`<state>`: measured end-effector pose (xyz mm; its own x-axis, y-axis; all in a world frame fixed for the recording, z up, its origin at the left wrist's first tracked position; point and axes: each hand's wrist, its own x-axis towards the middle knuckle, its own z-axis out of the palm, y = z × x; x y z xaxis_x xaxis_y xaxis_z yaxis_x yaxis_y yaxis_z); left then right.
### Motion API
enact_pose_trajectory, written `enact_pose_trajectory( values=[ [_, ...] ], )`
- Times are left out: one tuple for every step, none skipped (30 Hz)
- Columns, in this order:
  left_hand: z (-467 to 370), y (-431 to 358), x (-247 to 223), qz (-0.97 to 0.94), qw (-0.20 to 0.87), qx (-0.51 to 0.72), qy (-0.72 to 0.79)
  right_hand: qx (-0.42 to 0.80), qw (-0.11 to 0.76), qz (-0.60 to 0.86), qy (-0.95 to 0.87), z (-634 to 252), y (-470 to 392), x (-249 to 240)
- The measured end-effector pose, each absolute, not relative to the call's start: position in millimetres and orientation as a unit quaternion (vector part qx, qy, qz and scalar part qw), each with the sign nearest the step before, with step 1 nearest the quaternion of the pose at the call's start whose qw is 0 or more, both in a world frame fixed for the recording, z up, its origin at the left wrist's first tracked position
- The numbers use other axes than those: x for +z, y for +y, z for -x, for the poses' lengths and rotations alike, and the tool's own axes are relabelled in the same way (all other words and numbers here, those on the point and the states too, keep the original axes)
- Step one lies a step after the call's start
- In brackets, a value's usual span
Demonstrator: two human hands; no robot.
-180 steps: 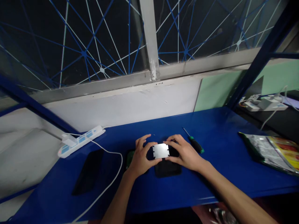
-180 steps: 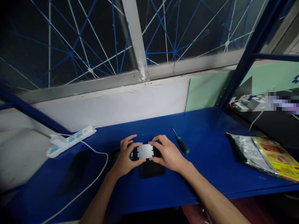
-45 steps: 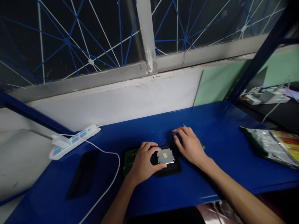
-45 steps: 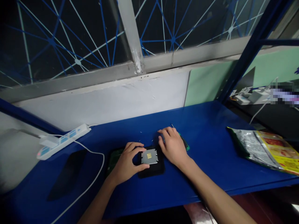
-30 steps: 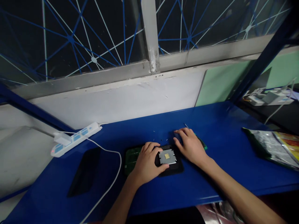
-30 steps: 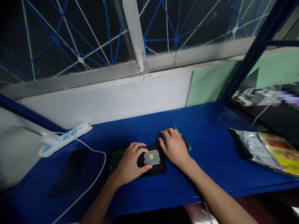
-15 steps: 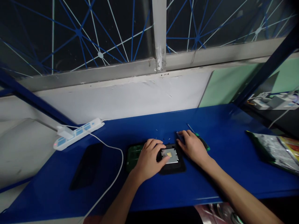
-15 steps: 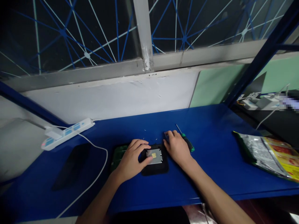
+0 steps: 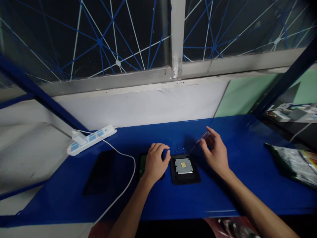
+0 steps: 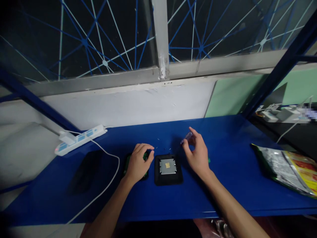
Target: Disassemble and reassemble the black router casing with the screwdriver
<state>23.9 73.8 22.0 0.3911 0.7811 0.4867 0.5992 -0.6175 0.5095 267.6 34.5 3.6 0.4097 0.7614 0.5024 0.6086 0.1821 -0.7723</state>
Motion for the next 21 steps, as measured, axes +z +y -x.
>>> enact_pose_trajectory(
  values=[
    [-24.1, 73.3, 22.2, -0.828, 0.130, 0.357, 0.413, 0.080, 0.553, 0.628, -0.542, -265.7, 34.1, 2.2],
    [-24.6, 72.6, 22.3, -0.832, 0.135, 0.355, 0.405, 0.088, 0.556, 0.621, -0.546, -263.9, 33.8, 0.7],
    [-25.2, 71.7, 22.3, -0.837, 0.142, 0.351, 0.396, 0.093, 0.556, 0.616, -0.551, -262.3, 33.7, -0.8],
    [-26.1, 70.7, 22.2, -0.843, 0.150, 0.347, 0.383, 0.095, 0.555, 0.611, -0.556, -261.1, 33.7, -2.2],
    [-27.0, 69.7, 22.0, -0.849, 0.160, 0.343, 0.370, 0.097, 0.553, 0.609, -0.561, -260.1, 33.7, -3.3],
    [-28.0, 68.7, 21.7, -0.855, 0.169, 0.337, 0.356, 0.097, 0.550, 0.608, -0.564, -259.5, 33.8, -4.1],
    [-29.0, 67.8, 21.4, -0.861, 0.178, 0.331, 0.343, 0.096, 0.548, 0.608, -0.566, -259.1, 33.8, -4.6],
    [-29.9, 67.0, 21.1, -0.865, 0.185, 0.325, 0.334, 0.097, 0.546, 0.609, -0.567, -259.0, 33.8, -4.8],
    [-30.6, 66.4, 20.7, -0.869, 0.191, 0.319, 0.327, 0.096, 0.544, 0.610, -0.568, -258.9, 33.8, -4.7],
    [-31.2, 65.9, 20.5, -0.871, 0.194, 0.314, 0.324, 0.096, 0.542, 0.611, -0.569, -258.9, 33.7, -4.6],
    [-31.5, 65.6, 20.3, -0.872, 0.195, 0.311, 0.323, 0.095, 0.540, 0.611, -0.572, -258.9, 33.7, -4.3],
    [-31.7, 65.5, 20.1, -0.873, 0.196, 0.308, 0.323, 0.093, 0.538, 0.610, -0.574, -258.8, 33.5, -4.1],
    [-31.6, 65.6, 20.0, -0.873, 0.197, 0.307, 0.323, 0.092, 0.536, 0.609, -0.577, -258.6, 33.4, -3.9],
    [-31.5, 65.7, 19.8, -0.874, 0.198, 0.304, 0.324, 0.090, 0.534, 0.609, -0.580, -258.4, 33.2, -3.8],
    [-31.3, 65.8, 19.7, -0.874, 0.199, 0.302, 0.325, 0.090, 0.533, 0.609, -0.580, -258.1, 32.9, -3.7],
    [-31.2, 66.0, 19.6, -0.873, 0.201, 0.300, 0.326, 0.090, 0.532, 0.610, -0.581, -257.8, 32.7, -3.6],
    [-31.0, 66.1, 19.4, -0.873, 0.203, 0.299, 0.327, 0.090, 0.532, 0.610, -0.580, -257.5, 32.5, -3.6],
    [-31.0, 66.1, 19.2, -0.873, 0.205, 0.297, 0.328, 0.090, 0.531, 0.610, -0.581, -257.2, 32.3, -3.6],
    [-31.1, 66.1, 19.0, -0.873, 0.206, 0.297, 0.327, 0.090, 0.531, 0.611, -0.581, -256.9, 32.2, -3.5],
    [-31.2, 66.0, 18.7, -0.874, 0.207, 0.296, 0.326, 0.090, 0.529, 0.612, -0.581, -256.6, 32.2, -3.5],
    [-31.3, 65.8, 18.5, -0.874, 0.208, 0.295, 0.324, 0.091, 0.527, 0.613, -0.581, -256.4, 32.2, -3.5]
  ],
)
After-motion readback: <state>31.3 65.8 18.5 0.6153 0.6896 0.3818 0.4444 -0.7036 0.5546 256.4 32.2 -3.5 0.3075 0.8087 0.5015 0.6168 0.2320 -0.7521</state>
